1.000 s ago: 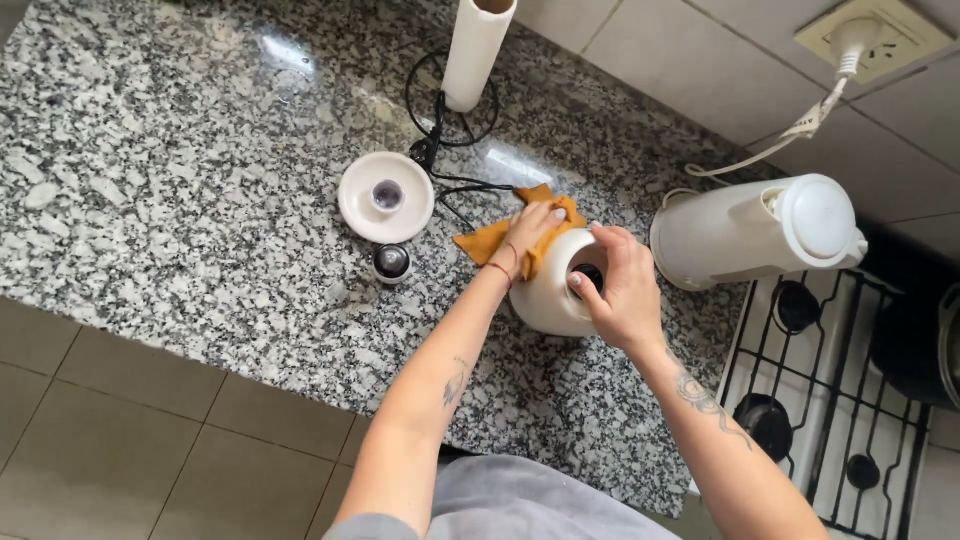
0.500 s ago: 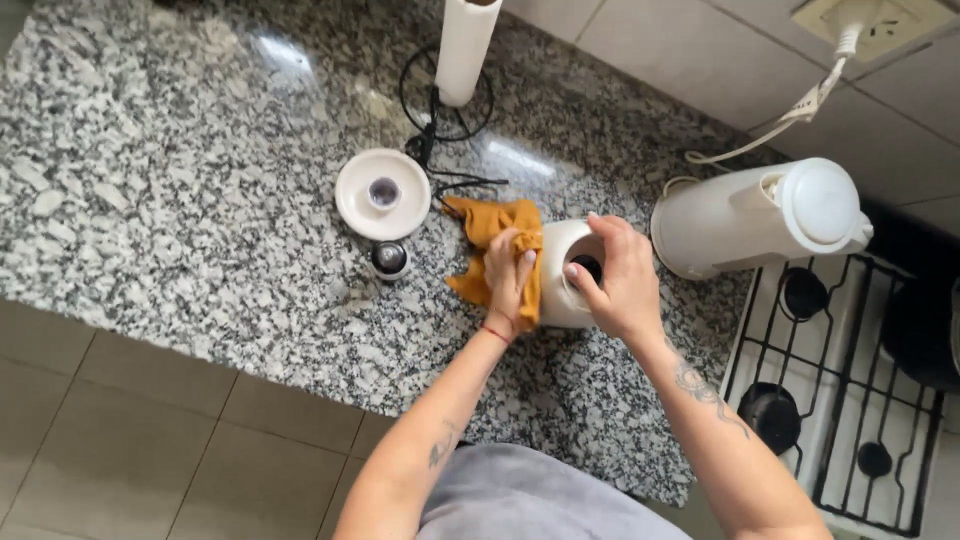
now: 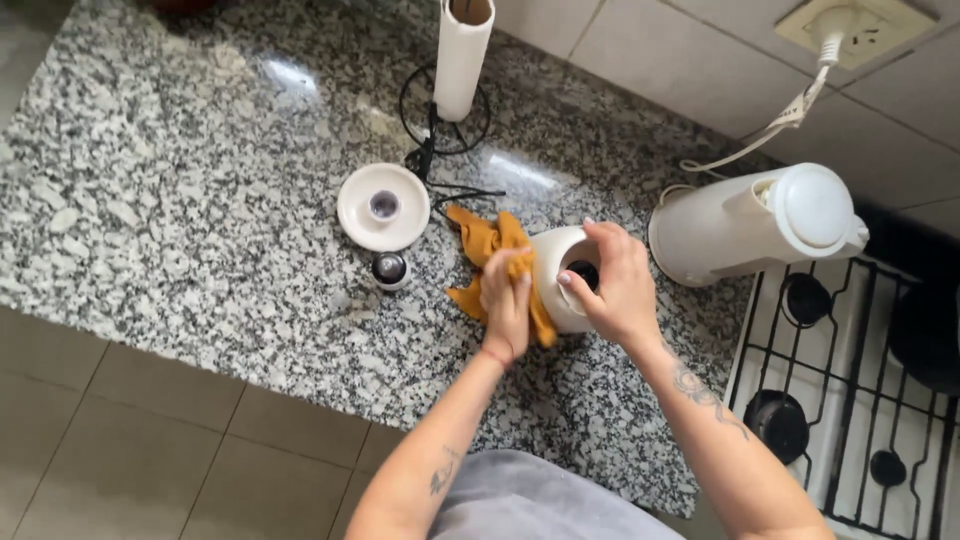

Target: Cleaning a blender base and its components at the sink and wiping down the kitchen countertop with a cloth.

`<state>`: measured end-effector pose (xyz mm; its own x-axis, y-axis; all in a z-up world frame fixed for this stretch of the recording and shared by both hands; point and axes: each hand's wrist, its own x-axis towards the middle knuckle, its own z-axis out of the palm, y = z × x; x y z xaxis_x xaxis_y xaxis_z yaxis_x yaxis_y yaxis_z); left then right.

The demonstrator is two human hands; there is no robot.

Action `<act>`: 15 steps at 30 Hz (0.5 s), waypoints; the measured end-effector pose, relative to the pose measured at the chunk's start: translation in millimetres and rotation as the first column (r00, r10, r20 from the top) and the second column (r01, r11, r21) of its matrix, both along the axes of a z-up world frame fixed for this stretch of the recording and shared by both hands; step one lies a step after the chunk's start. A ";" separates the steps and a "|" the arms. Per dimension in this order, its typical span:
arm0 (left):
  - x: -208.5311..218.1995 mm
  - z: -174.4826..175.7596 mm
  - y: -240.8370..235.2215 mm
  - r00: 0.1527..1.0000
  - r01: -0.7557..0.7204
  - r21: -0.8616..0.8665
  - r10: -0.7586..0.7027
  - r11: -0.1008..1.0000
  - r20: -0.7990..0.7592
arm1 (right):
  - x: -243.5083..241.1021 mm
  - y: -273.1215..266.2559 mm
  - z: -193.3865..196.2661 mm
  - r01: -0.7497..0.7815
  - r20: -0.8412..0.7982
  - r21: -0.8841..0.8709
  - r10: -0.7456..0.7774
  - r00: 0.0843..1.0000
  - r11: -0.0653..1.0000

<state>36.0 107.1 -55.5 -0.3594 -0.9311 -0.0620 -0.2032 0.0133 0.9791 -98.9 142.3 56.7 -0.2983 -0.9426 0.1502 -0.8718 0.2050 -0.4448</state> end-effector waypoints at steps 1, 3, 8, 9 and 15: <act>-7.3 -20.4 -8.0 1.000 -0.004 0.009 0.004 1.000 0.004 | 0.5 2.0 -2.2 -0.004 0.004 0.009 0.004 1.000 1.000; -27.3 -58.0 -28.6 0.998 -0.034 0.190 0.043 0.981 -0.042 | -2.8 2.7 -2.4 -0.001 0.051 0.014 0.001 0.999 1.000; -30.3 -12.8 -42.3 0.985 0.140 0.111 -0.150 0.984 0.084 | -11.8 -2.6 -6.8 -0.030 0.008 -0.020 0.031 0.999 0.999; -29.9 -20.5 -44.8 0.981 0.133 0.220 -0.160 0.966 0.111 | -9.9 2.3 -10.5 -0.049 0.003 -0.027 0.049 0.999 0.998; -29.7 -5.9 -44.5 0.948 0.221 0.149 -0.248 0.964 0.198 | -6.7 3.7 -7.8 0.004 0.011 0.016 -0.004 1.000 1.000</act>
